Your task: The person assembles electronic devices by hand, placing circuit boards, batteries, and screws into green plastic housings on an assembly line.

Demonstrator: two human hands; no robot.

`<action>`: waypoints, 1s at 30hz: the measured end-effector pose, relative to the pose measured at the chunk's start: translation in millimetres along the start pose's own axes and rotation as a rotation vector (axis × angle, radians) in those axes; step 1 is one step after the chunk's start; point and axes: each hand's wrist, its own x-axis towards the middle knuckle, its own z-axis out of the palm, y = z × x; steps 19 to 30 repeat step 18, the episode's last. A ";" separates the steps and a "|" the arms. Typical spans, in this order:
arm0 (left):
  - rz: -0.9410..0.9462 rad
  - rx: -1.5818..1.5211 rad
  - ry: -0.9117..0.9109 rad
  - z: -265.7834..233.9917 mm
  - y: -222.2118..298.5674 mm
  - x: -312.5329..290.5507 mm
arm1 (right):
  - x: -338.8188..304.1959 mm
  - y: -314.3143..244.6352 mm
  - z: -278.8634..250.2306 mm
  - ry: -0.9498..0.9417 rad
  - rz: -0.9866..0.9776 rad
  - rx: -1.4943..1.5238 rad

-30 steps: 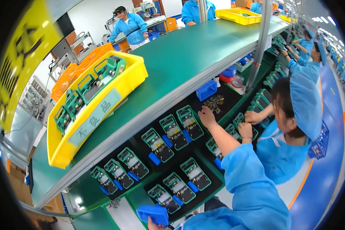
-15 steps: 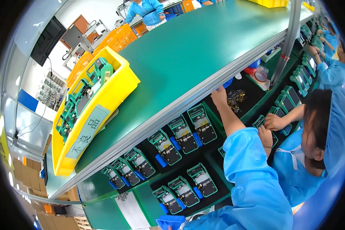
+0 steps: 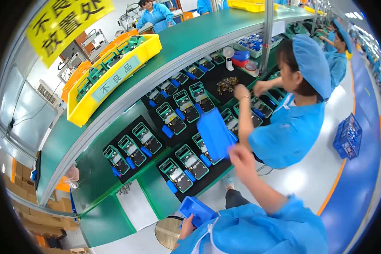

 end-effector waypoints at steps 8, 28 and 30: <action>0.022 0.194 -0.310 -14.6 -22.7 -8.3 | -262.9 -43.0 -52.6 -0.071 0.314 -0.441; 0.329 1.288 -0.647 153.0 -80.5 -61.8 | -403.4 28.1 -162.2 -0.459 0.475 -0.600; 0.329 1.288 -0.647 153.0 -80.5 -61.8 | -403.4 28.1 -162.2 -0.459 0.475 -0.600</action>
